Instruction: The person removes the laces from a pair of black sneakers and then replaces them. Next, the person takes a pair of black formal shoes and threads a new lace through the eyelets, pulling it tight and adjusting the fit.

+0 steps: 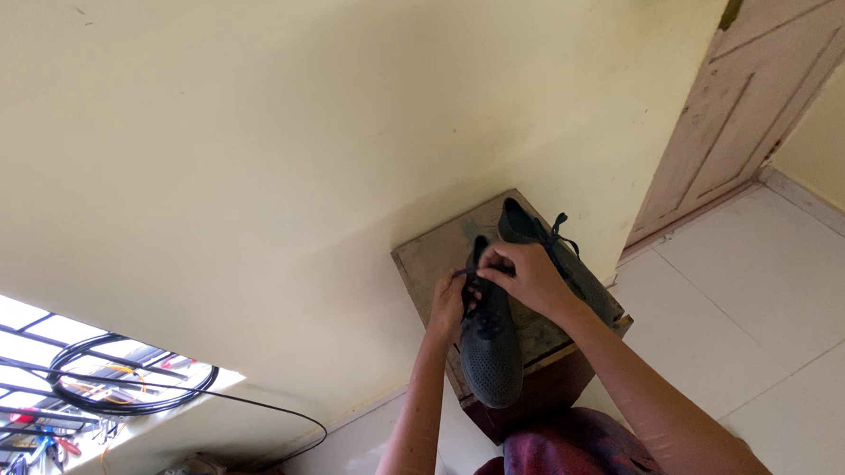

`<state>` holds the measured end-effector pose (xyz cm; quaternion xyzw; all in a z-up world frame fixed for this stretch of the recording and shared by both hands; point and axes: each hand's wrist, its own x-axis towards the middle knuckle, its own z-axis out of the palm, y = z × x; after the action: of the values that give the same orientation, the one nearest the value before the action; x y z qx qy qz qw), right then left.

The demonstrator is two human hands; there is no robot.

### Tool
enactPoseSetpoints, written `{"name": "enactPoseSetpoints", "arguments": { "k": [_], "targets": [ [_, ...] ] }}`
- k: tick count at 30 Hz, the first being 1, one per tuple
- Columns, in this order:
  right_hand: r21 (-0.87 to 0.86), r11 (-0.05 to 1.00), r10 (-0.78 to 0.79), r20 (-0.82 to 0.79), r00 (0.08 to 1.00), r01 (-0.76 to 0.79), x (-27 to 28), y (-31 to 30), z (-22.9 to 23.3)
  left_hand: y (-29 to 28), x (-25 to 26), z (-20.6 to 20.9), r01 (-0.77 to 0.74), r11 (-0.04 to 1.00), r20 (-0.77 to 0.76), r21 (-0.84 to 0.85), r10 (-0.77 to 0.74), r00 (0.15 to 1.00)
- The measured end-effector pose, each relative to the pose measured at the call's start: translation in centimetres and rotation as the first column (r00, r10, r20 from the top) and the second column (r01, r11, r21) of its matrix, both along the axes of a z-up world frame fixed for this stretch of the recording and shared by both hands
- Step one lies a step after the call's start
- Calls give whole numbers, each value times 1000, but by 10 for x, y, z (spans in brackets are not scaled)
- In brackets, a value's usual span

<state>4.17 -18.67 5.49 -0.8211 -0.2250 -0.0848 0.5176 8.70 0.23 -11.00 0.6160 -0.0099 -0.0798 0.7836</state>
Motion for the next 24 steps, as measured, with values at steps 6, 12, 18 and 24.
{"name": "enactPoseSetpoints", "arguments": {
  "k": [6,12,18,24],
  "targets": [
    [-4,997,-76,-56,996,76,-16,4,-46,-4,-8,29,-14,971,-84,-241,-7,996],
    [91,990,-88,-167,982,104,-14,7,-59,15,-11,44,201,910,-22,-363,-224,974],
    [203,975,-47,-227,973,95,-7,10,-67,37,-3,41,389,879,37,-275,-394,918],
    [280,952,-31,-309,950,122,-5,10,-78,37,-2,68,378,920,181,108,-392,902]
  ]
}}
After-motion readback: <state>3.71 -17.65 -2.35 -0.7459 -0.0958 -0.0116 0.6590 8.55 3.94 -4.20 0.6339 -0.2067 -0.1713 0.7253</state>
